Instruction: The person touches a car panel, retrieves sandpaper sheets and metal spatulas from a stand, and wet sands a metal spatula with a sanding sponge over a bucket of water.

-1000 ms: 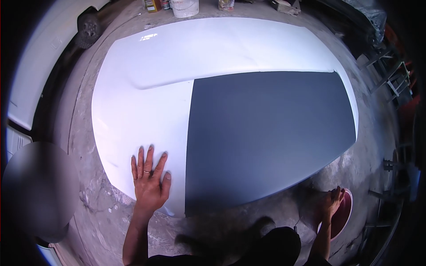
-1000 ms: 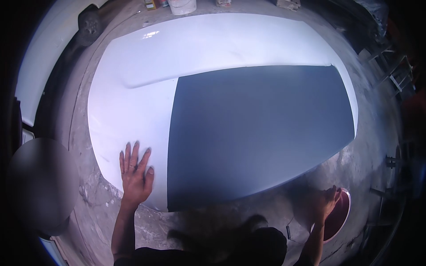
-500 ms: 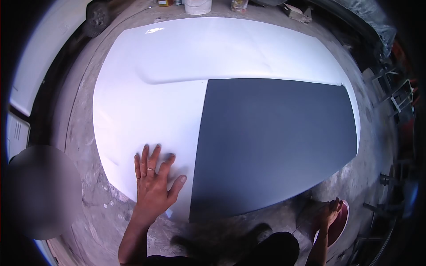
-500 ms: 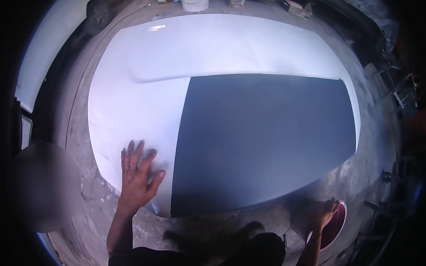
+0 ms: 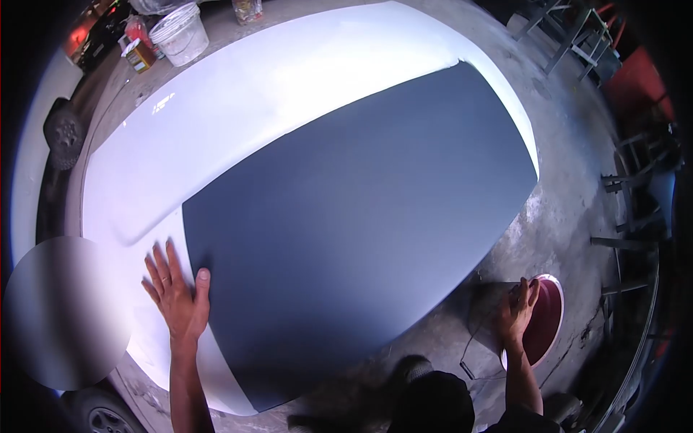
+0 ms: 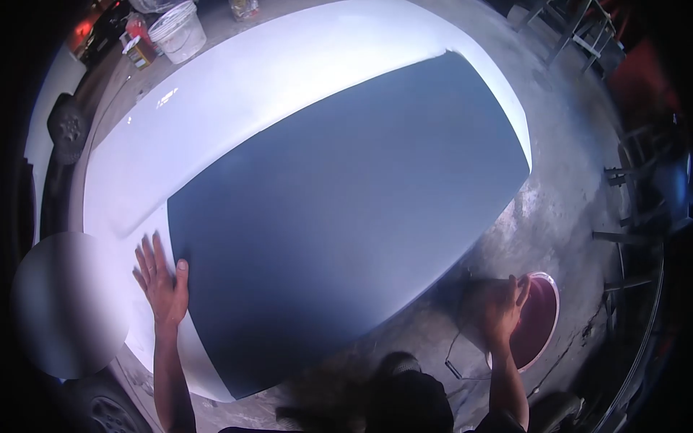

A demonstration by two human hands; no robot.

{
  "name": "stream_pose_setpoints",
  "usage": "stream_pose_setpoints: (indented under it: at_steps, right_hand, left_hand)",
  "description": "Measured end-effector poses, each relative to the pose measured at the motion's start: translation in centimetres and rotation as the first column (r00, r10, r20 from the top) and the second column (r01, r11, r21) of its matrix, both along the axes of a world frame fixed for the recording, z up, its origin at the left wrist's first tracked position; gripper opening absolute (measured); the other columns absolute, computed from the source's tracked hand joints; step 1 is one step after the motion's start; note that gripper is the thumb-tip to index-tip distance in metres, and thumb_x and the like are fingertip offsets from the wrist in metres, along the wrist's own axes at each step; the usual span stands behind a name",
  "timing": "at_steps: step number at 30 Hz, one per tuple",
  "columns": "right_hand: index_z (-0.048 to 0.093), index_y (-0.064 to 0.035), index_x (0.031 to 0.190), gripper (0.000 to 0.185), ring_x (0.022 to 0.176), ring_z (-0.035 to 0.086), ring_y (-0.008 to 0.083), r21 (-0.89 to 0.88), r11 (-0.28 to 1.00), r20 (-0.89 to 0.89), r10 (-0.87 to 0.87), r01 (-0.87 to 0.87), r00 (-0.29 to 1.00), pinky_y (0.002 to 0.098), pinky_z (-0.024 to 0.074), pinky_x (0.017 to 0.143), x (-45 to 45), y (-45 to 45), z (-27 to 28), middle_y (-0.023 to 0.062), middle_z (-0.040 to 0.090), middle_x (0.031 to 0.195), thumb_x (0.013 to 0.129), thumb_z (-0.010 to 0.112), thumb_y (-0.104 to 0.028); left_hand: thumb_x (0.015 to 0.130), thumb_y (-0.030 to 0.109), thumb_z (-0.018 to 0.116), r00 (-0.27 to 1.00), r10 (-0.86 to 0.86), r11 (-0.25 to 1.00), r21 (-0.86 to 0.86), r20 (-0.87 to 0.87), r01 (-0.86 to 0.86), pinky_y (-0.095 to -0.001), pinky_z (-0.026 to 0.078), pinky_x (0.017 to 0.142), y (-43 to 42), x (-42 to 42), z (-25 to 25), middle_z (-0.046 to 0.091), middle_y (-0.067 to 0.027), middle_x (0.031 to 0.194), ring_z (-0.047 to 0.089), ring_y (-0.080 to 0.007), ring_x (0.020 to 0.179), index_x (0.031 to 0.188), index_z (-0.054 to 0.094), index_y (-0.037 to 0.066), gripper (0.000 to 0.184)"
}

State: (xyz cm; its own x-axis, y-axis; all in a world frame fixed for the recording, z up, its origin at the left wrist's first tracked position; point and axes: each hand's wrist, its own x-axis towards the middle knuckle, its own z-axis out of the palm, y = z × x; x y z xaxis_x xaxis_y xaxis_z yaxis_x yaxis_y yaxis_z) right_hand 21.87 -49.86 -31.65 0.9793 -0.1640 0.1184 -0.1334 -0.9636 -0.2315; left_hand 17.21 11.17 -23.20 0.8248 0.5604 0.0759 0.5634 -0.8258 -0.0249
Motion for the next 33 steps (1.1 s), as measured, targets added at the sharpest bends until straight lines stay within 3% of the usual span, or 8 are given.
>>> stream_pose_setpoints:
  at_steps: [3, 4, 6, 13, 15, 18, 19, 33]
  right_hand:
    - [0.047, -0.006, 0.136, 0.052, 0.13, 0.042, 0.0472, -0.151, 0.987, 0.07, 0.064, -0.053, 0.996, 0.0477, 0.0419, 0.103, -0.3, -0.5, -0.6, 0.0272, 0.023, 0.152, 0.087, 0.061, -0.017]
    - [0.047, -0.006, 0.136, 0.052, 0.13, 0.042, 0.0472, -0.154, 0.987, 0.058, 0.05, -0.04, 0.997, 0.0477, 0.0419, 0.103, -0.4, -0.3, -0.3, 0.0272, 0.023, 0.152, 0.087, 0.061, -0.017]
    - [0.046, -0.006, 0.136, 0.053, 0.127, 0.044, 0.048, 0.164, 0.985, 0.064, -0.064, 0.053, 0.996, 0.0489, 0.0432, 0.101, -0.1, 0.7, 0.7, 0.0269, 0.021, 0.153, 0.086, 0.061, -0.015]
    - [0.046, -0.0061, 0.136, 0.056, 0.128, 0.044, 0.0468, -0.046, 0.999, 0.066, 0.021, -0.018, 0.998, 0.0504, 0.0442, 0.099, -0.3, 0.1, 0.0, 0.0251, 0.022, 0.153, 0.083, 0.061, -0.011]
    - [0.046, -0.0049, 0.136, 0.057, 0.127, 0.045, 0.0463, 0.17, 0.984, 0.097, -0.07, 0.053, 0.993, 0.05, 0.044, 0.099, -0.3, 0.9, 0.4, 0.0258, 0.023, 0.153, 0.081, 0.062, -0.009]
    - [0.046, -0.0039, 0.135, 0.057, 0.127, 0.044, 0.0463, 0.177, 0.979, 0.031, -0.108, 0.101, 0.994, 0.0493, 0.0429, 0.1, 0.1, 1.8, 1.7, 0.0264, 0.023, 0.152, 0.081, 0.061, -0.01]
    - [0.047, -0.0038, 0.135, 0.056, 0.127, 0.044, 0.0464, -0.043, 0.998, 0.071, 0.052, -0.049, 0.996, 0.0489, 0.0419, 0.101, 0.0, 0.8, 0.9, 0.0265, 0.023, 0.152, 0.082, 0.061, -0.013]
    - [0.045, -0.0041, 0.136, 0.054, 0.127, 0.044, 0.0467, 0.085, 0.995, 0.013, -0.051, 0.05, 0.999, 0.049, 0.04, 0.102, 0.1, 1.5, 1.6, 0.0262, 0.02, 0.154, 0.085, 0.059, -0.014]
  left_hand:
    - [0.095, 0.06, 0.04, 1.0, -0.022, 1.0, -0.013, 0.017, 0.023, -0.0605, 0.0, 0.116, 0.5, -0.3, -0.9, 0.012, -0.0157, 0.16, 0.004, -0.0394, 0.148, 0.154, 0.021, 0.017, 0.076]
    - [0.094, 0.059, 0.042, 0.999, -0.03, 0.999, -0.025, 0.036, 0.031, -0.0607, 0.0, 0.116, 0.8, -0.4, -1.2, 0.012, -0.0158, 0.16, 0.004, -0.0395, 0.148, 0.154, 0.021, 0.017, 0.076]
    - [0.095, 0.056, 0.045, 0.999, -0.038, 0.999, -0.029, 0.032, 0.039, -0.0617, 0.003, 0.115, 0.9, -0.1, -1.3, 0.014, -0.0164, 0.16, 0.006, -0.0396, 0.148, 0.154, 0.022, 0.016, 0.075]
    - [0.096, 0.051, 0.045, 0.989, -0.098, 0.993, -0.051, 0.111, 0.104, -0.064, 0.007, 0.113, 2.0, -0.7, -2.3, 0.02, -0.0175, 0.158, 0.011, -0.0405, 0.147, 0.153, 0.026, 0.014, 0.071]
    - [0.096, 0.048, 0.046, 0.989, -0.078, 0.996, -0.039, 0.125, 0.084, -0.0643, 0.007, 0.113, 2.1, -0.8, -2.3, 0.022, -0.0176, 0.158, 0.012, -0.0411, 0.147, 0.153, 0.027, 0.013, 0.069]
    - [0.097, 0.047, 0.047, 0.986, -0.097, 0.993, -0.058, 0.139, 0.106, -0.0645, 0.008, 0.112, 2.0, -0.9, -2.2, 0.022, -0.0177, 0.158, 0.013, -0.0414, 0.146, 0.152, 0.027, 0.012, 0.068]
    - [0.097, 0.046, 0.046, 0.988, -0.088, 0.994, -0.058, 0.124, 0.096, -0.0644, 0.008, 0.113, 1.8, -0.7, -1.9, 0.022, -0.0181, 0.157, 0.014, -0.0414, 0.146, 0.152, 0.027, 0.012, 0.067]
    - [0.102, 0.044, 0.035, 0.99, -0.079, 0.994, -0.072, 0.121, 0.088, -0.0645, 0.008, 0.113, 2.3, -0.8, -2.5, 0.021, -0.0171, 0.158, 0.012, -0.0406, 0.147, 0.152, 0.028, 0.012, 0.06]
